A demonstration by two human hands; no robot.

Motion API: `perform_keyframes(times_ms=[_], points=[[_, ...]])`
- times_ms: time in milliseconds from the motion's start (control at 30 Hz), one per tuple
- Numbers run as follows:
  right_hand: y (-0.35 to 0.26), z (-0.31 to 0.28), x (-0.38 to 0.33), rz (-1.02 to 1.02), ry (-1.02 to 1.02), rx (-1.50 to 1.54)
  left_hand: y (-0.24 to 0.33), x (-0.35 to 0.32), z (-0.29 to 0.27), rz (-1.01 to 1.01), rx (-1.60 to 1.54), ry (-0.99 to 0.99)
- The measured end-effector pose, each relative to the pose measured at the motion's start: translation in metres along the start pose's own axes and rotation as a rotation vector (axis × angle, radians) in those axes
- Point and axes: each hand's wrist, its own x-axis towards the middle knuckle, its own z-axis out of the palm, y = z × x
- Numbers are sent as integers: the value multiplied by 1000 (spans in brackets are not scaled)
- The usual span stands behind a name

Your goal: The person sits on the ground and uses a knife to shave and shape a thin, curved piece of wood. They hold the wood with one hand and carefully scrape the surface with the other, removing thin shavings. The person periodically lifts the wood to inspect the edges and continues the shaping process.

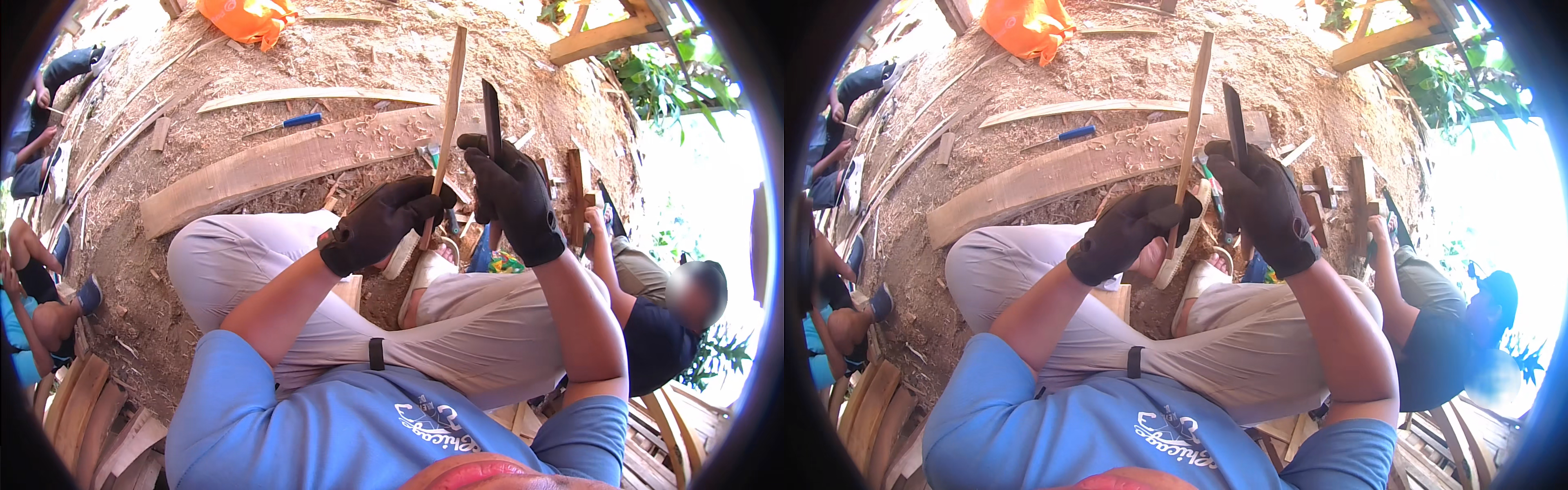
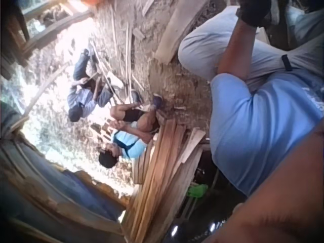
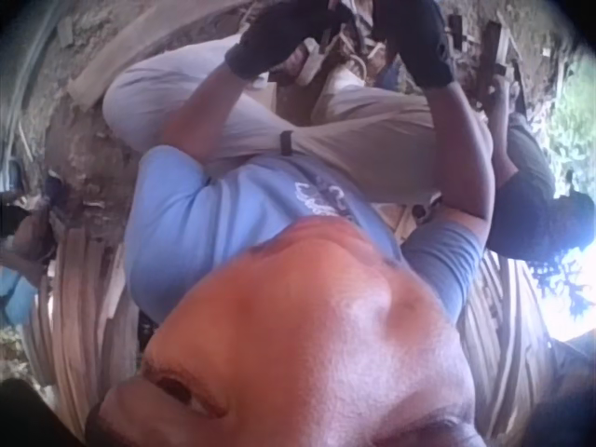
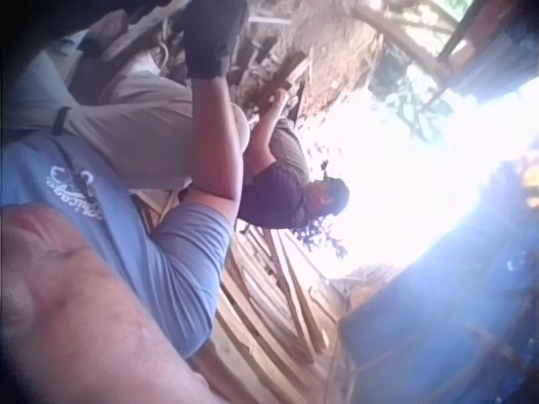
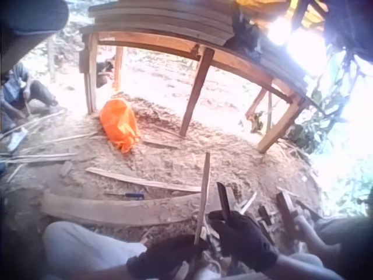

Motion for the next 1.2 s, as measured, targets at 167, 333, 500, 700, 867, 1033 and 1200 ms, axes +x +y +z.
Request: perform_keyframes(times_ms=[167, 333, 500, 700, 867, 1033, 1200], points=[[-2, -1, -2, 15, -3, 49, -8, -1, 5, 15, -20, -16], [-4, -5, -1, -16, 1, 6, -2, 0, 10, 0, 98, -29], [2, -7, 2, -40, 20, 1, -11, 1, 11, -2, 79, -15], [7, -5, 3, 8, -7, -47, -18, 3, 15, -29, 14, -60], [12, -3, 3, 82, -52, 160, -29, 3, 22, -67, -124, -48], [19, -8, 1, 201, -45, 452, -17, -8, 30, 160, 301, 228], [54, 23, 34, 318, -215, 654, 6, -9, -15, 899, 877, 92]])
